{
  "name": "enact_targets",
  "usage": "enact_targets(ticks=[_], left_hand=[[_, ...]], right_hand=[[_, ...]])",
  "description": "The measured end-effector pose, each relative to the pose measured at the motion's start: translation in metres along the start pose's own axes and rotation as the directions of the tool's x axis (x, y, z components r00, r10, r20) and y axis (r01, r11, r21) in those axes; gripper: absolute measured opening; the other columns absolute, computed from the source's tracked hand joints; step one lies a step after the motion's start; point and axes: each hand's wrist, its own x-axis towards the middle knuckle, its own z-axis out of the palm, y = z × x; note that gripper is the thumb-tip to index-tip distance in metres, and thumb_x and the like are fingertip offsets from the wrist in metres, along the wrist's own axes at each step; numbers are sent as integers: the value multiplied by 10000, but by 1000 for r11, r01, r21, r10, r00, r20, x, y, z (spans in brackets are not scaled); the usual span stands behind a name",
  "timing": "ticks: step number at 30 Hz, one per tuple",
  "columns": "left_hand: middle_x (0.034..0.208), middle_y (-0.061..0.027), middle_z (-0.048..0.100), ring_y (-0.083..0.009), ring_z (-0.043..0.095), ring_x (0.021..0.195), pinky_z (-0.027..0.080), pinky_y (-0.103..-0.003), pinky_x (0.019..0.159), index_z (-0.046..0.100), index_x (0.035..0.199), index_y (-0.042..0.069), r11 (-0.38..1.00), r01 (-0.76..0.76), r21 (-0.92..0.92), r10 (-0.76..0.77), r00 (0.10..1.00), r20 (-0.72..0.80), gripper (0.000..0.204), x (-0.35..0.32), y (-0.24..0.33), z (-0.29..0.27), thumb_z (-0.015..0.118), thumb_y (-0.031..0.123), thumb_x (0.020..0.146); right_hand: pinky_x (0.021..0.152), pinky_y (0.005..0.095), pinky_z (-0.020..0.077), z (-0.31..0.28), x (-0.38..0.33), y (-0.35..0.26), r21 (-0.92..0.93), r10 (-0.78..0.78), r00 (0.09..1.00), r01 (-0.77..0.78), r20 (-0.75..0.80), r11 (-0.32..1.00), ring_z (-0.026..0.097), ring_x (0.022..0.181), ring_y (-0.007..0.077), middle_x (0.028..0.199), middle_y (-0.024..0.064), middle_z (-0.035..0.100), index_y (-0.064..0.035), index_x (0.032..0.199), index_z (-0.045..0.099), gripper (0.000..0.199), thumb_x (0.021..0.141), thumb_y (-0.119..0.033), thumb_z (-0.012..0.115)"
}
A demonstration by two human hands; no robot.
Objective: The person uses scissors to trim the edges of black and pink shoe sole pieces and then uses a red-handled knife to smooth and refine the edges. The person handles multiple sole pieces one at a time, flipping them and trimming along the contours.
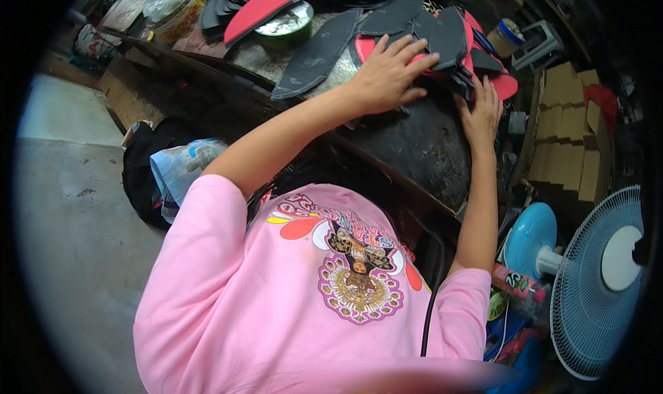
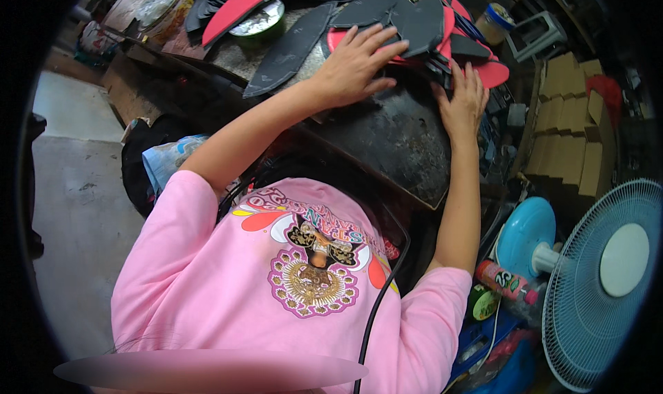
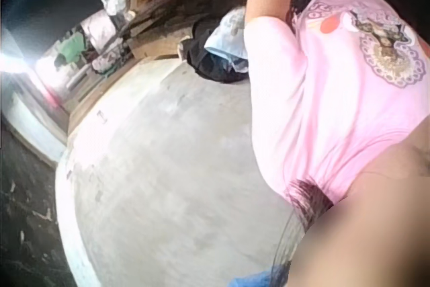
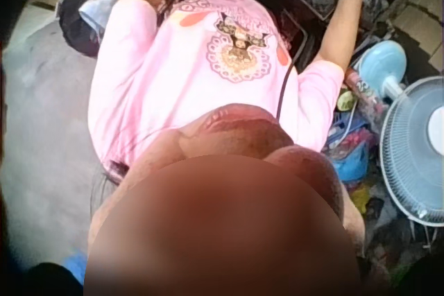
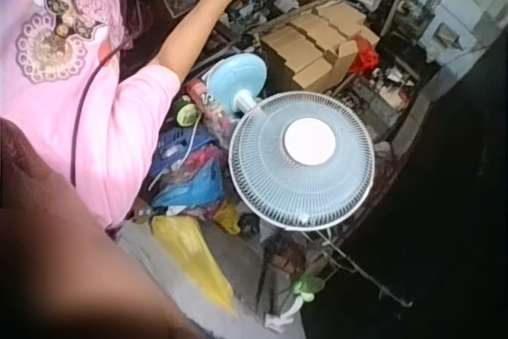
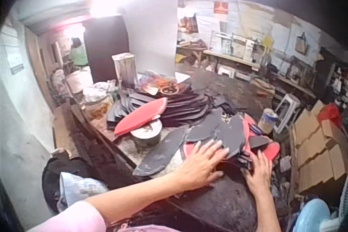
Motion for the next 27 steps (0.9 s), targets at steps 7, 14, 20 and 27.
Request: enact_targets(ticks=[7,14,20,27], left_hand=[[1491,-206,392,-403,423,1330,355,-489,1116,463,1429,118,982,183,-41,-179,979,93,641,-37,-14,-29,711,315,872],[1499,-188,403,-411,359,1386,311,-507,1141,471,1427,108,983,147,109,-165,970,180,623,-34,-7,-18,624,437,920],[1492,-195,405,-405,378,1363,297,-499,1141,488,1414,109,979,171,109,-193,950,244,608,-27,-6,-25,632,423,913],[1505,-202,378,-404,340,1386,285,-500,1143,490,1400,99,982,175,78,-190,935,299,608,-21,-5,-35,681,343,877]], right_hand=[[1154,569,208,-11,-3,-13,48,-76,984,85,-161,995,393,1388,329,1475,96,484,-215,1482,442,679,909,-536,615],[1126,575,243,-12,2,-4,75,-3,961,25,-277,997,405,1368,353,1446,92,510,-203,1461,461,581,970,-504,535],[1122,587,248,-13,5,-7,71,28,971,-11,-236,997,428,1344,364,1410,122,525,-197,1446,482,574,996,-551,438],[1130,586,221,-27,3,-20,182,11,986,19,-166,983,415,1339,389,1389,123,532,-160,1424,507,598,992,-563,416]])
